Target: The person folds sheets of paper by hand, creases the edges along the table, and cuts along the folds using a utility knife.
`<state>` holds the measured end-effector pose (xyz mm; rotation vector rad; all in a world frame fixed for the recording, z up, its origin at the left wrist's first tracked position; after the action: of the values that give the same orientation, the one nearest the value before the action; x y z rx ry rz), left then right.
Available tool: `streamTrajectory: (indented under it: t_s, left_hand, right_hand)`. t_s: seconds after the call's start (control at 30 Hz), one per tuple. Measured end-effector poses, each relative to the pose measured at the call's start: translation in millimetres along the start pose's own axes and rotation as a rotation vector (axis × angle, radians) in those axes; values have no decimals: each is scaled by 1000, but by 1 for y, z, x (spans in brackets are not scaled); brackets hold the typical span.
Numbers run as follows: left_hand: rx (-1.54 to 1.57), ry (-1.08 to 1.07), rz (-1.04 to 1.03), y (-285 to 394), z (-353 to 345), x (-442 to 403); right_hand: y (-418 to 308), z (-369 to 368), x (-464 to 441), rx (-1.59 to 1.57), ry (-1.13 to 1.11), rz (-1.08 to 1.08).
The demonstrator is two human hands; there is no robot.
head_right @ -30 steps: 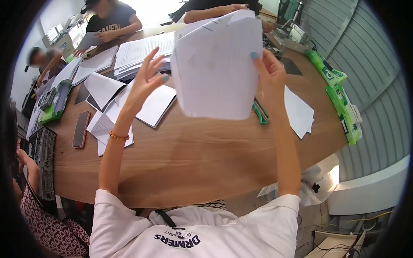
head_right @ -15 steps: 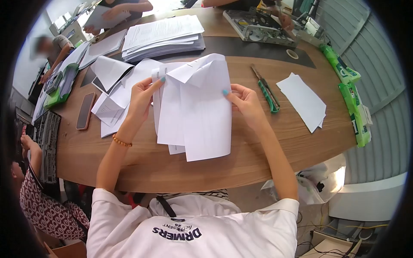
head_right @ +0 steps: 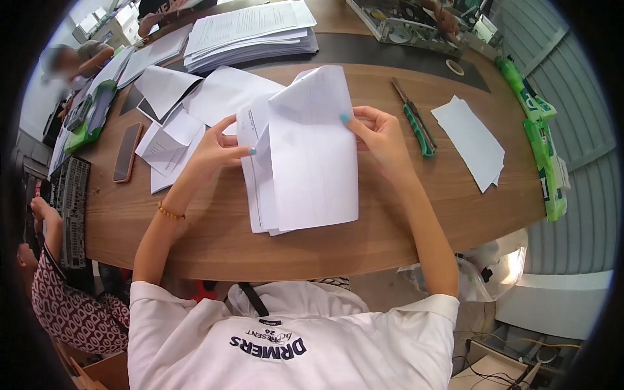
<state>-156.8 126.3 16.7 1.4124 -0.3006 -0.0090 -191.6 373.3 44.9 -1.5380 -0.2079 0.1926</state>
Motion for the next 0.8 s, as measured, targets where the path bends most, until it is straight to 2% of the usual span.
streamTrajectory:
  t_s: [0.13, 0.2, 0.23, 0.33, 0.4, 0.43, 0.5, 0.57, 0.63, 0.7, 0.73, 0.8]
  left_hand:
    - [37, -32, -116, 5, -17, 6]
    - [69, 82, -274, 19, -14, 14]
    - [70, 83, -273, 18, -17, 14]
    - [192, 106, -440, 31, -13, 20]
    - [31, 196, -252, 18, 1, 10]
    - [31, 198, -248, 13, 7, 6]
    - [-181, 329, -301, 9, 32, -2]
    - [-103, 382, -400, 14, 71, -5]
    - [-264, 564, -384, 20, 128, -6]
    - [-350, 621, -297, 19, 175, -14]
    - [-493, 638, -190, 18, 189, -13]
    - [-744, 654, 8, 37, 189, -6]
  right_hand:
    - [0, -3, 2, 5, -10, -19]
    - [-3, 0, 8, -36, 17, -14]
    - [-3, 1, 10, -35, 16, -16]
    - [-3, 5, 23, -84, 48, -23]
    - [-1, 0, 34, -92, 12, -51]
    - [1, 0, 40, -94, 9, -55]
    - [4, 9, 53, -66, 77, -56]
    - [6, 26, 69, -66, 163, -33]
    - [9, 47, 83, -63, 257, -6]
    - [24, 61, 96, -140, 256, -48]
    - [31, 68, 101, -137, 271, -52]
    - [44, 76, 107, -187, 262, -63]
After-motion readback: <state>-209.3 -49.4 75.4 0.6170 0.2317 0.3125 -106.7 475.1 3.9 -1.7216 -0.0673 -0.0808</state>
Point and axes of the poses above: each hand's wrist, its own x-axis away from the middle knuckle, its own z-axis out of the back of the hand, y = z × x, the point moved 10 cm from there along -x, towards the middle knuckle, and after that the axes turned 1 degree about -z, right-handed, at the moved point
